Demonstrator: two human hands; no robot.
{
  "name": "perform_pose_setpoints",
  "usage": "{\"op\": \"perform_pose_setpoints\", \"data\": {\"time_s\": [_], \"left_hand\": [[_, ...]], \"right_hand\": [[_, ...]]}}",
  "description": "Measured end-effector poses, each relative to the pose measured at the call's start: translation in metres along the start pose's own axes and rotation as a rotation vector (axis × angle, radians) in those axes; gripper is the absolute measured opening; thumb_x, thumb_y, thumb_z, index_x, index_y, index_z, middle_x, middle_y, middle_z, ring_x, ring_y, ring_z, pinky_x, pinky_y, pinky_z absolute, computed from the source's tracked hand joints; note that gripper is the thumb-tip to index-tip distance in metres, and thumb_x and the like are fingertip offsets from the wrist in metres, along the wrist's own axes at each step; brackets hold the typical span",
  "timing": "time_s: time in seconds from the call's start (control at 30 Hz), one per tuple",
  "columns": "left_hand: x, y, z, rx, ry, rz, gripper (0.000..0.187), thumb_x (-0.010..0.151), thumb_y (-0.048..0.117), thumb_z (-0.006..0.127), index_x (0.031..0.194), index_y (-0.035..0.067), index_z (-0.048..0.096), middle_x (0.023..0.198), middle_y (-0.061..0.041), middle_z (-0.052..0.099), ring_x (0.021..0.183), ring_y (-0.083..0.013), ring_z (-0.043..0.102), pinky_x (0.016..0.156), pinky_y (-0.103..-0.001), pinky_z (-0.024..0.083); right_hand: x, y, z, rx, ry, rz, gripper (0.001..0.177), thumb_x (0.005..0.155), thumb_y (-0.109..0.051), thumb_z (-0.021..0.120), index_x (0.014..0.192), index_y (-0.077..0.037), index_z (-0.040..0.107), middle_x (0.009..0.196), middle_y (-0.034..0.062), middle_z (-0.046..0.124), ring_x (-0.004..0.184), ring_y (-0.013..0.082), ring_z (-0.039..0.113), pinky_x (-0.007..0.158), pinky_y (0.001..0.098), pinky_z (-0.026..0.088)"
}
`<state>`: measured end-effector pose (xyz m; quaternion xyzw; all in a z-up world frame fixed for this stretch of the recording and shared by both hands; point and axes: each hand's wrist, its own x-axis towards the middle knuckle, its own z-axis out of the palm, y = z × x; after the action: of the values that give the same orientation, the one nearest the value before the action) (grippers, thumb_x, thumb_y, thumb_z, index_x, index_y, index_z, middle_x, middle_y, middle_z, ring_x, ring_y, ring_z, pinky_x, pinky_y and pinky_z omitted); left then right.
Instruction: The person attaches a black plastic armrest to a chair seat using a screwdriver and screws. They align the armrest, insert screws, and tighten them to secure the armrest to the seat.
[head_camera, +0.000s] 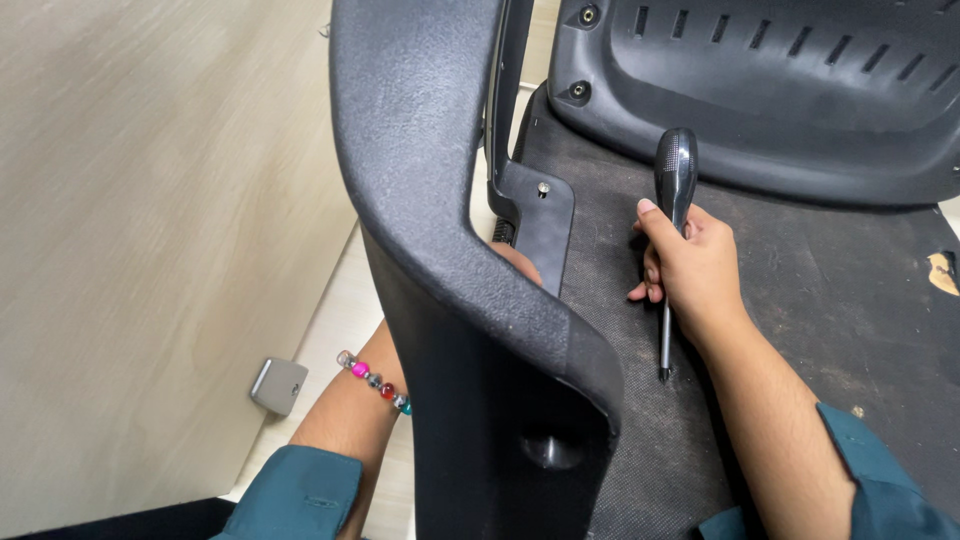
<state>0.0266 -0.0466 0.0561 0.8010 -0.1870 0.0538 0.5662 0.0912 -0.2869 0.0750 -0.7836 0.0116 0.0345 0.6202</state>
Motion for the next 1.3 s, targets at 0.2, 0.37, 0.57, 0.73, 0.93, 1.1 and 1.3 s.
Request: {"op": "perform_pose_setpoints", "data": {"time_s": [0.2, 0.37, 0.57, 0.73, 0.93, 1.1, 1.3], "left_hand": [[-0.012, -0.009, 0.009, 0.053, 0.095, -0.008, 0.020, 0.091, 0.009, 0.069, 0.109, 0.003, 0.070, 0.100, -0.008, 0.074, 0.091, -0.0175, 0.072, 0.080, -0.029, 0.059], [-0.030, -0.019, 0.014, 0.144, 0.222, -0.053, 0.020, 0.090, 0.009, 0.070, 0.109, 0.003, 0.071, 0.100, -0.008, 0.074, 0.090, -0.0169, 0.072, 0.079, -0.029, 0.060], [-0.037, -0.024, 0.025, 0.151, 0.256, -0.056, 0.020, 0.090, 0.008, 0.070, 0.109, 0.004, 0.071, 0.100, -0.007, 0.074, 0.089, -0.0162, 0.073, 0.079, -0.028, 0.060], [-0.032, -0.022, 0.025, 0.125, 0.258, -0.030, 0.020, 0.089, 0.008, 0.070, 0.109, 0.005, 0.072, 0.099, -0.007, 0.074, 0.089, -0.0156, 0.073, 0.078, -0.028, 0.061], [-0.029, -0.011, 0.022, 0.089, 0.225, -0.002, 0.020, 0.089, 0.008, 0.071, 0.109, 0.006, 0.072, 0.099, -0.006, 0.074, 0.088, -0.0149, 0.073, 0.078, -0.027, 0.061], [-0.034, 0.002, 0.016, 0.072, 0.215, 0.022, 0.020, 0.088, 0.008, 0.071, 0.109, 0.007, 0.073, 0.099, -0.006, 0.074, 0.087, -0.0143, 0.074, 0.077, -0.027, 0.062], [-0.004, 0.012, 0.017, 0.029, 0.151, 0.028, 0.026, 0.087, 0.008, 0.071, 0.114, 0.007, 0.071, 0.103, -0.006, 0.072, 0.087, -0.0141, 0.073, 0.077, -0.026, 0.062]], "right_hand": [[-0.001, 0.001, 0.000, -0.011, 0.004, -0.004, 0.031, 0.099, -0.030, 0.062, 0.088, -0.001, 0.060, 0.050, 0.0022, 0.047, 0.035, 0.0090, 0.044, 0.039, 0.0278, 0.049], [-0.001, 0.001, 0.001, -0.007, 0.008, -0.007, 0.031, 0.099, -0.029, 0.063, 0.088, -0.001, 0.059, 0.050, 0.0021, 0.047, 0.035, 0.0091, 0.044, 0.038, 0.0278, 0.048], [-0.001, 0.001, 0.000, -0.013, 0.013, -0.007, 0.030, 0.099, -0.029, 0.063, 0.088, -0.001, 0.059, 0.050, 0.0020, 0.048, 0.035, 0.0091, 0.044, 0.038, 0.0279, 0.048], [-0.001, 0.001, 0.000, -0.016, 0.020, -0.002, 0.029, 0.099, -0.029, 0.063, 0.089, -0.001, 0.060, 0.049, 0.0020, 0.048, 0.035, 0.0091, 0.044, 0.038, 0.0278, 0.048], [-0.003, -0.009, 0.001, -0.011, 0.004, 0.077, 0.031, 0.096, -0.032, 0.064, 0.093, -0.001, 0.062, 0.049, 0.0012, 0.047, 0.033, 0.0090, 0.042, 0.036, 0.0264, 0.044], [-0.013, -0.022, 0.005, -0.358, -0.009, 0.116, 0.034, 0.088, -0.035, 0.072, 0.098, -0.003, 0.067, 0.053, 0.0037, 0.053, 0.040, 0.0191, 0.052, 0.040, 0.0356, 0.043], [-0.029, -0.024, 0.000, -0.990, 0.074, -0.133, 0.040, 0.083, -0.043, 0.075, 0.099, -0.006, 0.072, 0.088, 0.0115, 0.068, 0.086, 0.0335, 0.069, 0.074, 0.0460, 0.054]]}}
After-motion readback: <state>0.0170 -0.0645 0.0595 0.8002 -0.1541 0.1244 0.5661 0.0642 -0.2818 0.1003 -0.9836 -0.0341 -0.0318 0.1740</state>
